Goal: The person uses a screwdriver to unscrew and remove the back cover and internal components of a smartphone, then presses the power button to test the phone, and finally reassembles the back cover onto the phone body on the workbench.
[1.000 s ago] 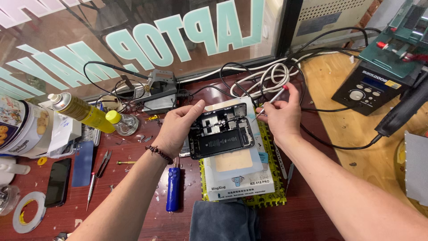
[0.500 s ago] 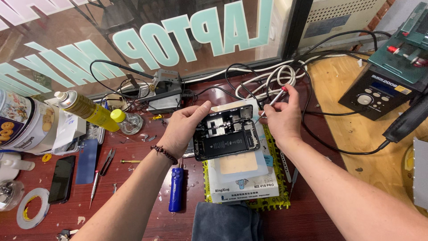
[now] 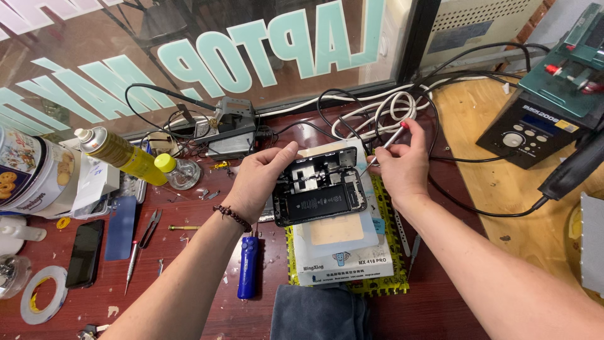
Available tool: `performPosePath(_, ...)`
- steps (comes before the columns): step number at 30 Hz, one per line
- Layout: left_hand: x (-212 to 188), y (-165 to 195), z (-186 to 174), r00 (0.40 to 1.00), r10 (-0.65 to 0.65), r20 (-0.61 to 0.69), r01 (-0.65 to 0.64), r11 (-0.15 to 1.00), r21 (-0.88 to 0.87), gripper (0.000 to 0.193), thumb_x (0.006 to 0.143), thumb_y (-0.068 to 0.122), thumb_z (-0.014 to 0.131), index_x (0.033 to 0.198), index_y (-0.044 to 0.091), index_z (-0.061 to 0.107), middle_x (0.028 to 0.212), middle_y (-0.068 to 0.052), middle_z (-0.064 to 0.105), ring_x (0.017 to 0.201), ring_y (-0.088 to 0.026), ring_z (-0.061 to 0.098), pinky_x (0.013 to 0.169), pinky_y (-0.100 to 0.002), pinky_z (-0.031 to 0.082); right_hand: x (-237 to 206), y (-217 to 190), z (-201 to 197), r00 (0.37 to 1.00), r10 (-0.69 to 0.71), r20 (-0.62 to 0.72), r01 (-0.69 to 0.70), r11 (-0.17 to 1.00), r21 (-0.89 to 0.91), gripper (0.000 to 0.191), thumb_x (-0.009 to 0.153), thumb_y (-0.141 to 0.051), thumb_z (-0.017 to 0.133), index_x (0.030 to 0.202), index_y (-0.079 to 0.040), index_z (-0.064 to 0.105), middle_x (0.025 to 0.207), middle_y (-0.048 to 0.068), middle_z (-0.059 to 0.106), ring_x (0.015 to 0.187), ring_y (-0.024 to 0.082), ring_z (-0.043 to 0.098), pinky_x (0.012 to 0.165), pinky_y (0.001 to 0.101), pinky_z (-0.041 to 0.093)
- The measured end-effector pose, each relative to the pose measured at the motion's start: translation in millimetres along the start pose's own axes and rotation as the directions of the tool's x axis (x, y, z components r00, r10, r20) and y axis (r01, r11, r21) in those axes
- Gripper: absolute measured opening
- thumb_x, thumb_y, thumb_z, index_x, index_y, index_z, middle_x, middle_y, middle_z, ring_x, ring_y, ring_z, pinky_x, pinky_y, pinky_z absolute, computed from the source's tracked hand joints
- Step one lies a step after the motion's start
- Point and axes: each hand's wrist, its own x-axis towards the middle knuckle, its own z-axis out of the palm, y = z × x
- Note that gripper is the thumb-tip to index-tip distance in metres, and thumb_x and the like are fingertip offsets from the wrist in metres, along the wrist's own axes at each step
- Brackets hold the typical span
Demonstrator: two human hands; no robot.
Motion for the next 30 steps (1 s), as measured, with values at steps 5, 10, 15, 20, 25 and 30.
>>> performPosePath(5,0,0,4,0.99,0.122,-0.074,-0.123,0.992,-0.005,0.034,0.092,0.036,0.073,0.092,0.003,0.079,0.079,0.003,0.072,0.07,-0.004,0.061,0.065,-0.022,0.05,-1,-25,-14,0.998,-0.065,-0.018,0.066,0.995,0.077,0.074,0.091,0.006,0.06,0.153,-0.014,0.025,0.103,0.014,0.07,0.081,0.021,0.073,0.064,0.035,0.065)
performPosePath(10,5,-1,9,0.975,0.183,-0.124,-0.186,0.983,-0.009,0.028,0.093,0.03,0.076,0.089,0.002,0.077,0.075,0.004,0.068,0.065,-0.002,0.056,0.058,-0.021,0.047,-7,-66,-19,0.991,-0.122,-0.051,0.129,0.973,0.192,0.076,0.091,0.004,0.063,0.153,-0.013,0.022,0.105,0.016,0.068,0.083,0.023,0.075,0.066,0.0369,0.065)
performPosePath(15,10,-4,11,0.938,0.333,-0.1,-0.325,0.941,0.092,0.02,0.091,0.024,0.077,0.091,0.004,0.077,0.077,0.004,0.073,0.067,-0.001,0.058,0.06,-0.02,0.049,-25,-99,1,0.984,-0.177,-0.032,0.179,0.943,0.282,0.076,0.094,0.002,0.065,0.154,-0.014,0.021,0.108,0.017,0.065,0.085,0.024,0.074,0.07,0.0393,0.065)
performPosePath(20,14,-9,19,0.919,0.388,-0.078,-0.385,0.922,0.045,0.019,0.09,0.02,0.078,0.095,0.002,0.076,0.081,0.0,0.074,0.071,-0.003,0.062,0.065,-0.021,0.053,-39,-115,44,0.977,-0.21,0.041,0.19,0.939,0.286,0.076,0.094,0.003,0.064,0.154,-0.013,0.02,0.11,0.018,0.069,0.087,0.024,0.076,0.07,0.0381,0.067)
performPosePath(25,12,-10,31,0.9,0.415,-0.137,-0.417,0.909,0.011,0.022,0.085,0.016,0.079,0.1,0.002,0.072,0.086,-0.001,0.076,0.077,-0.006,0.07,0.072,-0.024,0.059,-47,-117,75,0.97,-0.231,0.074,0.211,0.954,0.211,0.077,0.095,0.002,0.063,0.156,-0.013,0.019,0.107,0.018,0.071,0.086,0.024,0.076,0.067,0.0376,0.067)
performPosePath(30,5,-9,37,0.906,0.382,-0.183,-0.382,0.923,0.04,0.019,0.085,0.015,0.076,0.098,0.003,0.069,0.084,-0.002,0.076,0.075,-0.008,0.072,0.07,-0.025,0.06,-50,-116,83,0.965,-0.256,0.064,0.247,0.961,0.123,0.074,0.094,0.003,0.061,0.156,-0.011,0.023,0.105,0.016,0.072,0.085,0.022,0.076,0.065,0.0345,0.066)
